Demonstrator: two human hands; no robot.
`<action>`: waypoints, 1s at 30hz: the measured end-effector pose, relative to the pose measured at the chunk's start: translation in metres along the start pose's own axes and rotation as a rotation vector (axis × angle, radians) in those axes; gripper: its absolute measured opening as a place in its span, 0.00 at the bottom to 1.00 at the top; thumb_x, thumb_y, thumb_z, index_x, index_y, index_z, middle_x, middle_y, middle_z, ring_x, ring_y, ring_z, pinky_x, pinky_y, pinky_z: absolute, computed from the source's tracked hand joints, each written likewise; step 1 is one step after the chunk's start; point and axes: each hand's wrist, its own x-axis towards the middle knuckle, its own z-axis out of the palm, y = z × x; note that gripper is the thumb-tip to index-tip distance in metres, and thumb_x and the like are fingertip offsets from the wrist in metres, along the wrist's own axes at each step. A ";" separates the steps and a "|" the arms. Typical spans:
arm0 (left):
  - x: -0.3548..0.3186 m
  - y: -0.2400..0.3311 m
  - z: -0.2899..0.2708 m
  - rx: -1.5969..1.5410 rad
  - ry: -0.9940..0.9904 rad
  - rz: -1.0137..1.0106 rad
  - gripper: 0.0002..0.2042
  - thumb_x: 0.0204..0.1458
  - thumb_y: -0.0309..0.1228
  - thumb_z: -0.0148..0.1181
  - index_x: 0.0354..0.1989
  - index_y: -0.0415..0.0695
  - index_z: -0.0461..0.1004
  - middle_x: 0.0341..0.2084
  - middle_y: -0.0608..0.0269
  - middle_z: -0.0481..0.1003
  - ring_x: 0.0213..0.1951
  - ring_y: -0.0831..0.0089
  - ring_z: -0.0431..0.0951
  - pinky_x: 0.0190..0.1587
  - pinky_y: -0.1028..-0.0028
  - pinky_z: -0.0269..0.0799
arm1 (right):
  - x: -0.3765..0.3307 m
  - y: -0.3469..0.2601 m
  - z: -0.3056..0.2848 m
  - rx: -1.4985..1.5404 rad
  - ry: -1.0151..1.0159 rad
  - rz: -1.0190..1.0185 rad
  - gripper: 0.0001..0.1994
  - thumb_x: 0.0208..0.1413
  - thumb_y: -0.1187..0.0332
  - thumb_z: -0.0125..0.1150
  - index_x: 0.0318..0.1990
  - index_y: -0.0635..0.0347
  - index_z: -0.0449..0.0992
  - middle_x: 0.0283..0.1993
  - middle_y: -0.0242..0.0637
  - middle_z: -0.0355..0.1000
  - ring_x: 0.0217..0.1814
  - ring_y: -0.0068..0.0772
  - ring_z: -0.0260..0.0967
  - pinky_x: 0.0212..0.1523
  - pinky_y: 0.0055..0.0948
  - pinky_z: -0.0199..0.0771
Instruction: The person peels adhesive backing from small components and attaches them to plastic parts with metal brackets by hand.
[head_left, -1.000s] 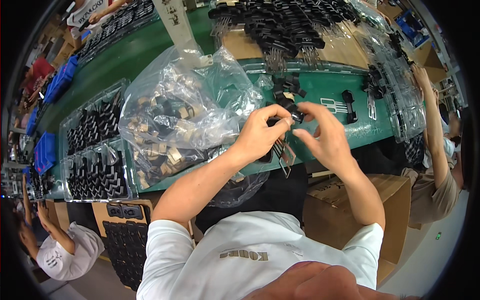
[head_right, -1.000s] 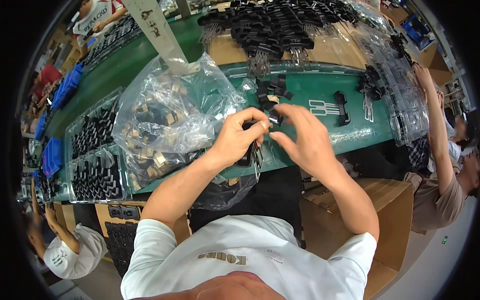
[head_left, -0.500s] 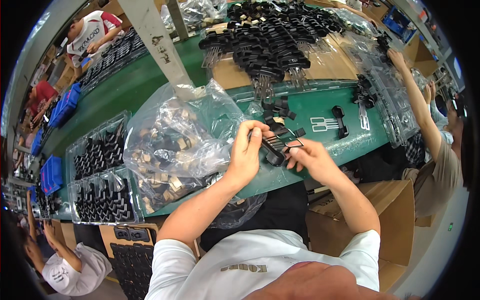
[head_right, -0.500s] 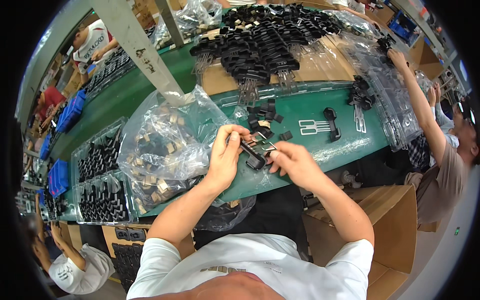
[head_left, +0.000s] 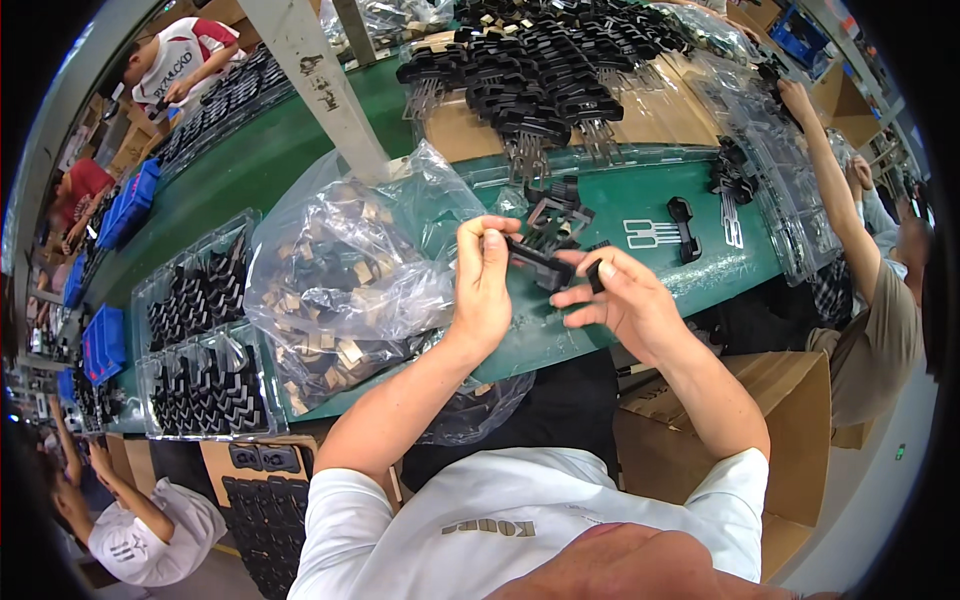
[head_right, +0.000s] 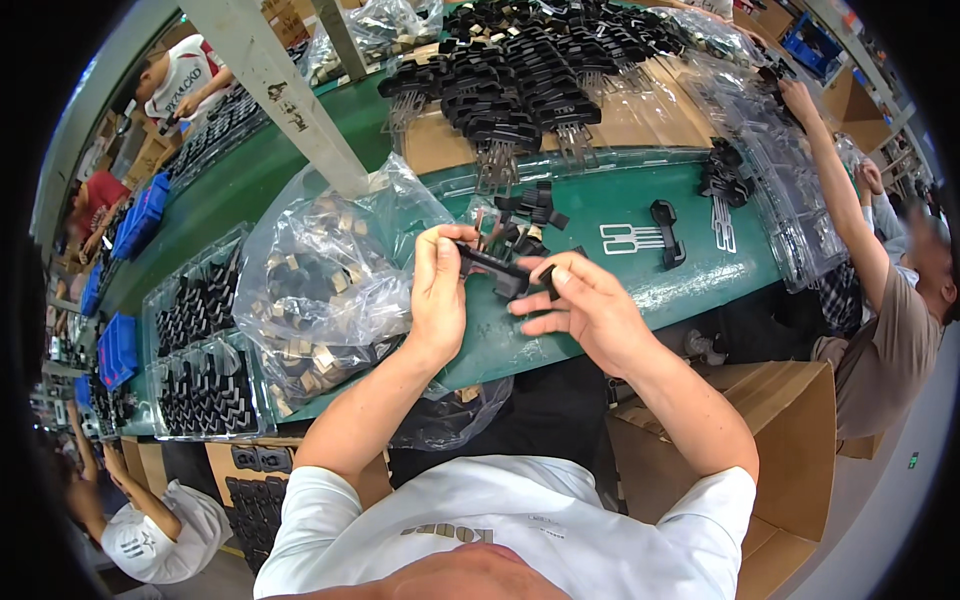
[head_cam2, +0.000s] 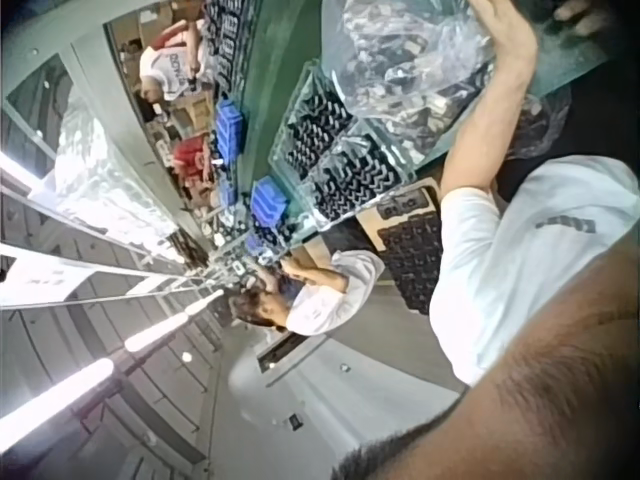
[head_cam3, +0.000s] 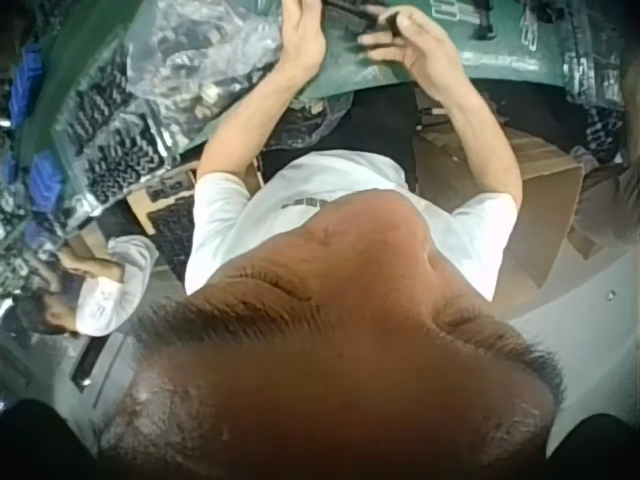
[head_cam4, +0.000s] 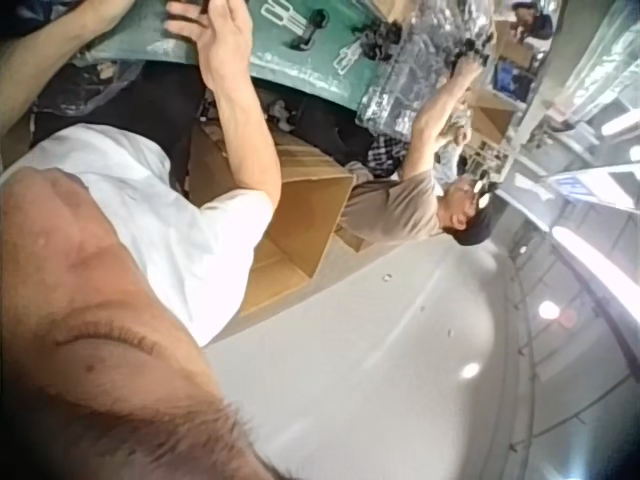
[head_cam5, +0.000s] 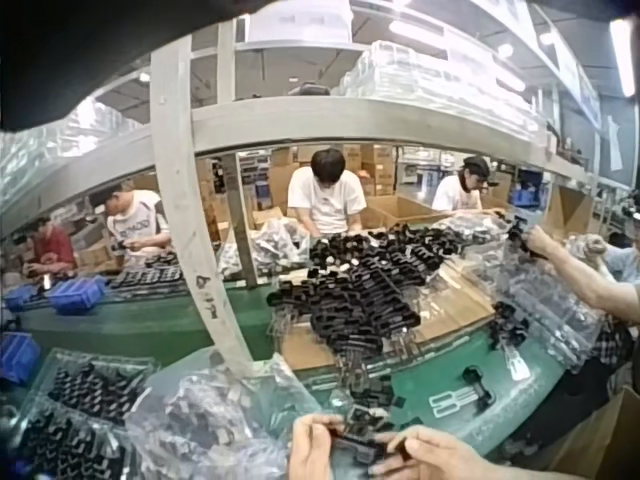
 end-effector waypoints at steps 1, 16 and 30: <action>0.000 0.002 0.002 -0.032 -0.005 -0.041 0.11 0.73 0.34 0.46 0.53 0.39 0.65 0.50 0.55 0.72 0.45 0.70 0.74 0.52 0.68 0.74 | 0.002 -0.002 -0.001 0.002 0.015 -0.030 0.12 0.73 0.63 0.52 0.50 0.65 0.73 0.68 0.51 0.65 0.49 0.38 0.77 0.45 0.33 0.83; -0.006 0.010 -0.003 0.123 -0.427 -0.362 0.12 0.67 0.27 0.54 0.57 0.40 0.65 0.45 0.56 0.74 0.39 0.72 0.77 0.40 0.74 0.77 | 0.024 -0.012 -0.016 -0.217 -0.010 -0.161 0.13 0.72 0.65 0.52 0.53 0.64 0.76 0.61 0.45 0.71 0.43 0.31 0.74 0.46 0.30 0.80; -0.005 0.013 0.002 0.014 -0.199 -0.255 0.19 0.63 0.26 0.57 0.59 0.38 0.61 0.41 0.57 0.74 0.33 0.76 0.74 0.32 0.77 0.74 | 0.029 -0.001 -0.003 -0.981 0.155 -0.164 0.17 0.65 0.75 0.52 0.59 0.64 0.75 0.41 0.42 0.78 0.36 0.34 0.75 0.37 0.33 0.76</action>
